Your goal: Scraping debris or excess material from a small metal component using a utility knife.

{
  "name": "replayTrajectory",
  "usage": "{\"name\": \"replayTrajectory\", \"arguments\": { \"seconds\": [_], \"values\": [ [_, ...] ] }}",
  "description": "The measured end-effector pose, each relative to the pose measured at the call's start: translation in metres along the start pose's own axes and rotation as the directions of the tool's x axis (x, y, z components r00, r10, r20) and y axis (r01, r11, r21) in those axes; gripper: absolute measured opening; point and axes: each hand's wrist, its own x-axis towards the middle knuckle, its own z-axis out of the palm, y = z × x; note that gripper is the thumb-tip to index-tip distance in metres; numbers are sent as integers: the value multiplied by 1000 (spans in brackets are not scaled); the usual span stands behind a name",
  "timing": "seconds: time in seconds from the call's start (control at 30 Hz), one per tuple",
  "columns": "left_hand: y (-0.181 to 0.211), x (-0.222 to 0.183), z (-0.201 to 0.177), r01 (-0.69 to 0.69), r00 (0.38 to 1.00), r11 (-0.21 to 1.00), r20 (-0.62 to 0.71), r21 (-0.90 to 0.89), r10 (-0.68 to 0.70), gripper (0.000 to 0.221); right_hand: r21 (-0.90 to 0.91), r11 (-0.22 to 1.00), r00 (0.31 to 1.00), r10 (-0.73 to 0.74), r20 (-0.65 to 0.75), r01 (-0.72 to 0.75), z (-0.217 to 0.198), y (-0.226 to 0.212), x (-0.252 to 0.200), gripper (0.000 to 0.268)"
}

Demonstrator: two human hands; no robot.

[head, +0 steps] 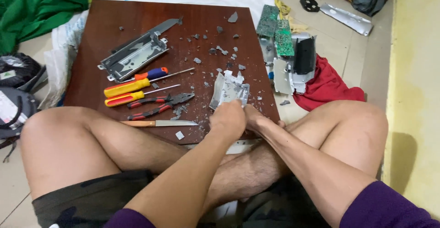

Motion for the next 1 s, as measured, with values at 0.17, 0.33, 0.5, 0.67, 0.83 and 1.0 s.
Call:
{"name": "replayTrajectory", "arguments": {
  "seconds": [0.17,0.33,0.5,0.67,0.83,1.0],
  "values": [
    [11,-4,-11,79,997,979,12,-186,-78,36,14,999,999,-46,20,46,4,1,5,24],
    [2,49,30,50,962,982,-273,180,1,27,40,999,999,-35,24,34,24,12,9,22],
    [35,13,-26,44,995,998,94,-40,-40,46,-440,867,972,194,-131,-232,50,23,50,42],
    [-6,-55,-28,148,987,963,103,-227,-127,52,-151,922,887,283,-365,-356,35,76,101,51],
    [-46,-116,-27,289,956,916,123,-279,-264,50,-124,968,886,143,-442,-218,17,-34,-32,56],
    [-39,-141,-40,276,961,898,115,-343,-251,54,-139,978,909,90,-408,-159,24,-18,-16,56]
  ]
}}
